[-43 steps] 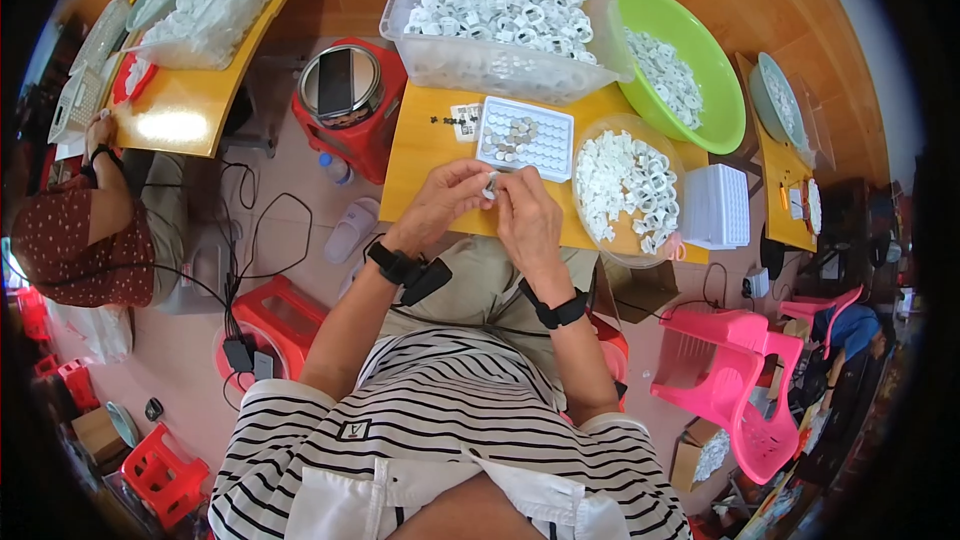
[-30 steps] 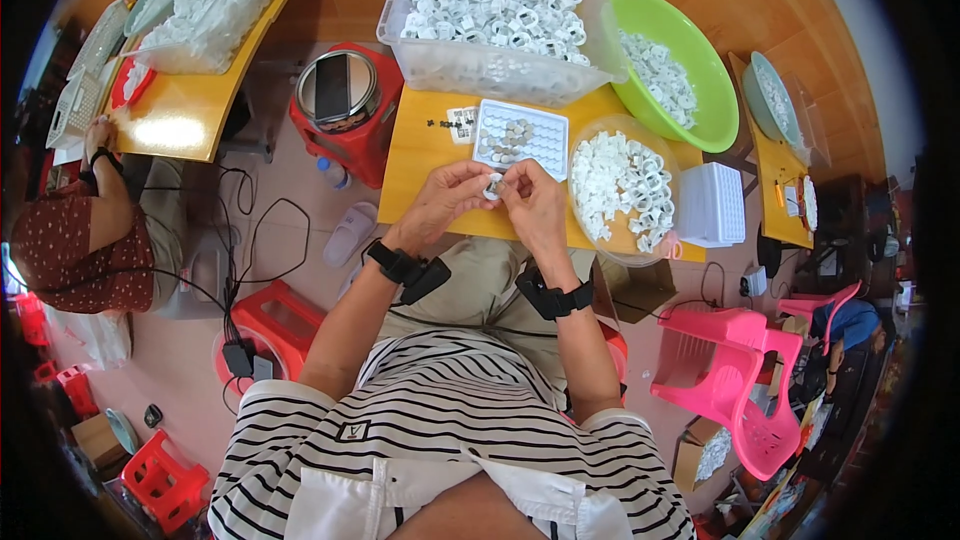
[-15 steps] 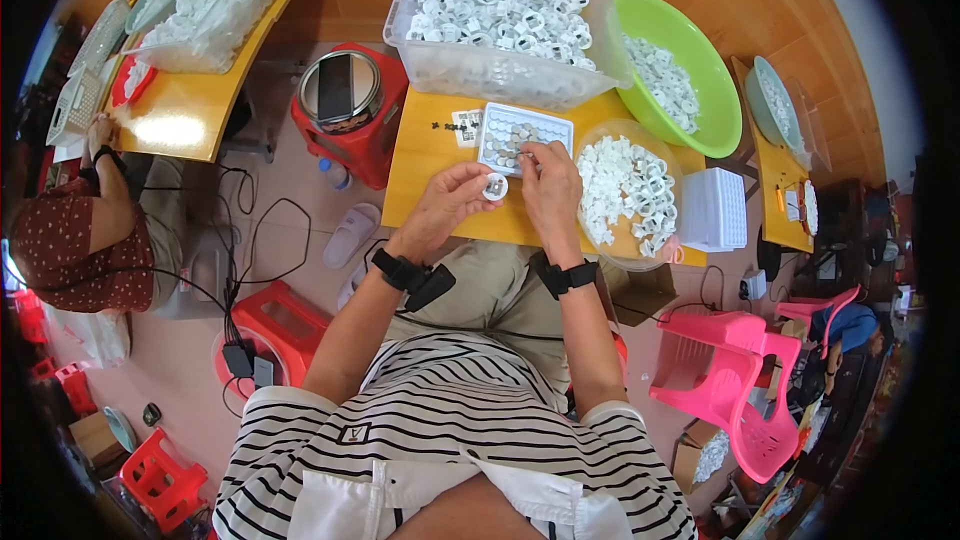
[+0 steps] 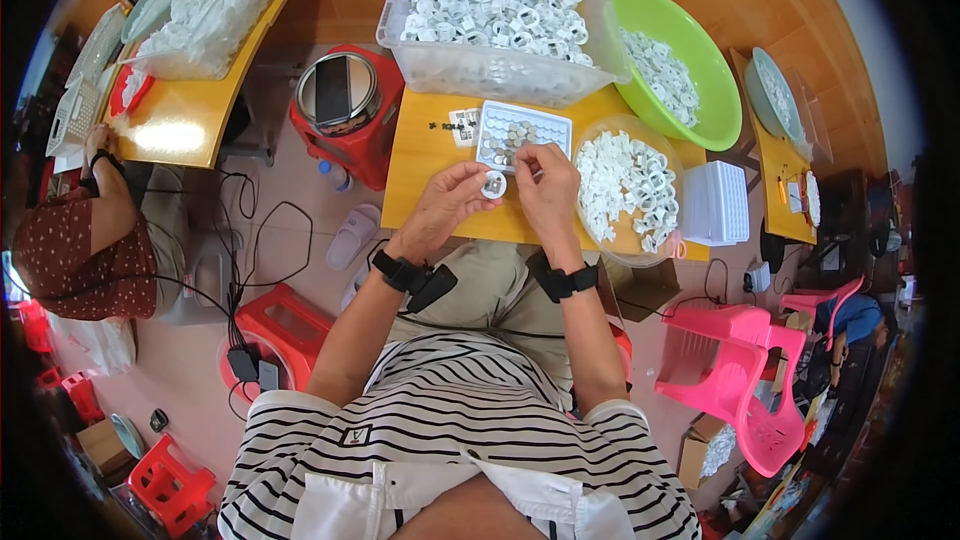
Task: Manually assembling small white plastic rings and metal inserts by pressing them together and placing them into a partitioned tray.
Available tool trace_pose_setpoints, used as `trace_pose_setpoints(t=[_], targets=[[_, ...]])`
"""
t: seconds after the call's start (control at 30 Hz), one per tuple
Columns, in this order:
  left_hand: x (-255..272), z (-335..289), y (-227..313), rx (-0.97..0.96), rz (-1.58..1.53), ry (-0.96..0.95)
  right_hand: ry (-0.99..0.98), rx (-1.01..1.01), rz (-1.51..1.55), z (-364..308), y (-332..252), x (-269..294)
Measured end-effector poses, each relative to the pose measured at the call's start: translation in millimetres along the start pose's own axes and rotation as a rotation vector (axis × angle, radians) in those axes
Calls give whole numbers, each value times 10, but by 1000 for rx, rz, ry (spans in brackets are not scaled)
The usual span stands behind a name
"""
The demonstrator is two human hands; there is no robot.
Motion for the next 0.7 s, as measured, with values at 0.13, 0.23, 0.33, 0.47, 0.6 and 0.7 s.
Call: trace_pose_setpoints(t=[0.13,0.23,0.33,0.47,0.6,0.7], targets=[[5,11,-13,14,-27,-5,3,-82,101,-170,-155,47],[0,8,-11,27,-43,-6,3,58,76,-242,-229,24],[-19,-6,7,18,-30,-15,4,121,20,-277,-215,-6],[-33,-14,13,3,-14,-16,8,139,10,-292,-226,0],[-9,-12,5,-1,-9,-11,2,210,-87,-291,-303,5],[-22,-16,14,-1,3,-12,-27,229,-114,-284,-351,14]])
Point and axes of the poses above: each hand's wrist, its own z-axis towards the middle knuckle, its own x-axis out of the back of the hand, y = z × x, the point moved 5 cm from there along z, towards the middle knuckle, and after that the axes turned 1 degree about -z, right-handed, at the moved point
